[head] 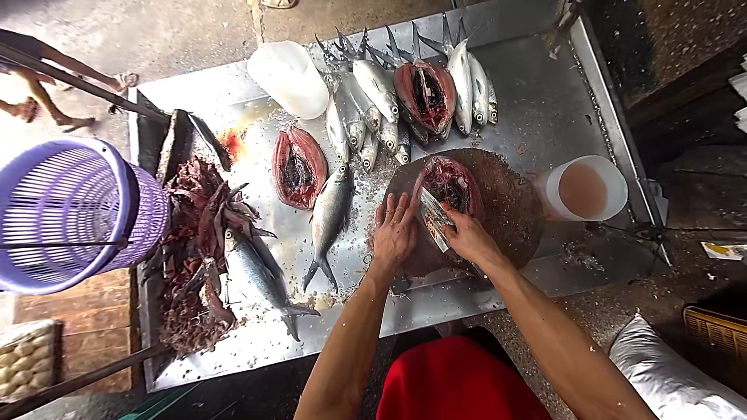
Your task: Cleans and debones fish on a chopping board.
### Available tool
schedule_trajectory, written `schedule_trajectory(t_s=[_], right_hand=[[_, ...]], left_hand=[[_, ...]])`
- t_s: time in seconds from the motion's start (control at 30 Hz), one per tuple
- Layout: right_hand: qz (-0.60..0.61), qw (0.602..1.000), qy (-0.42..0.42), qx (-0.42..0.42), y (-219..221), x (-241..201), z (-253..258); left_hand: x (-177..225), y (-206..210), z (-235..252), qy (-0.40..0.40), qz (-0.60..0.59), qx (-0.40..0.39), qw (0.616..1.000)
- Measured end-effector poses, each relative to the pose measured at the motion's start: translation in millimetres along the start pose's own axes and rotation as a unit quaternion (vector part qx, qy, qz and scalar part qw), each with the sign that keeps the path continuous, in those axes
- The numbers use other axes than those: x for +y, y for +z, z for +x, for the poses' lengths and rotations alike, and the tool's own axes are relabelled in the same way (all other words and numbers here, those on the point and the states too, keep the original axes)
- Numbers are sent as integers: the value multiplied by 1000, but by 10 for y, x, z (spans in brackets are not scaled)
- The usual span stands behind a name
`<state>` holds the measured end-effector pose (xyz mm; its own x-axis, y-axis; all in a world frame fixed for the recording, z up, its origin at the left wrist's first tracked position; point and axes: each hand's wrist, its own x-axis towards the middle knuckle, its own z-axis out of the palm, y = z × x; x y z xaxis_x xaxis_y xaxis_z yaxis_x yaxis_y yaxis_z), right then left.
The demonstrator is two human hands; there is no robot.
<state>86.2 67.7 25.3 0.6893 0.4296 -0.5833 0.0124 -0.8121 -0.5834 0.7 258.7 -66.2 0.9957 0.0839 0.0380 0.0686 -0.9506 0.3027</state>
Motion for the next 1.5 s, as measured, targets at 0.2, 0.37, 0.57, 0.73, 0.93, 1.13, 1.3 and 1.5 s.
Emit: schedule_trajectory(t_s=[0.2,0.37,0.57,0.73,0.93,1.13,1.3,1.5], right_hand=[[-15,1000,22,-1,-44,-164,117],[-84,995,2,-58,-117,-106,87],[-205,971,0,-122,-362,-118,-13],[-287,946,-31,-151,-515,-104,-76],[-303,928,-67,-205,-621,105,-139],[-322,913,-108,-227,-735,261,-219],[-307,910,-114,-254,-800,565,-297],[-345,911,-108,-199,-681,545,-669]], left_hand=[[6,-18,11,-2,-6,-2,1000],[-2,4,1,0,-5,0,1000],[-12,14,15,0,-10,3,1000],[-4,15,-2,0,-3,3,1000],[-12,31,-3,-1,8,-3,1000],[-7,31,6,2,12,2,1000],[-21,45,11,2,14,5,1000],[201,16,-238,59,6,13,998]])
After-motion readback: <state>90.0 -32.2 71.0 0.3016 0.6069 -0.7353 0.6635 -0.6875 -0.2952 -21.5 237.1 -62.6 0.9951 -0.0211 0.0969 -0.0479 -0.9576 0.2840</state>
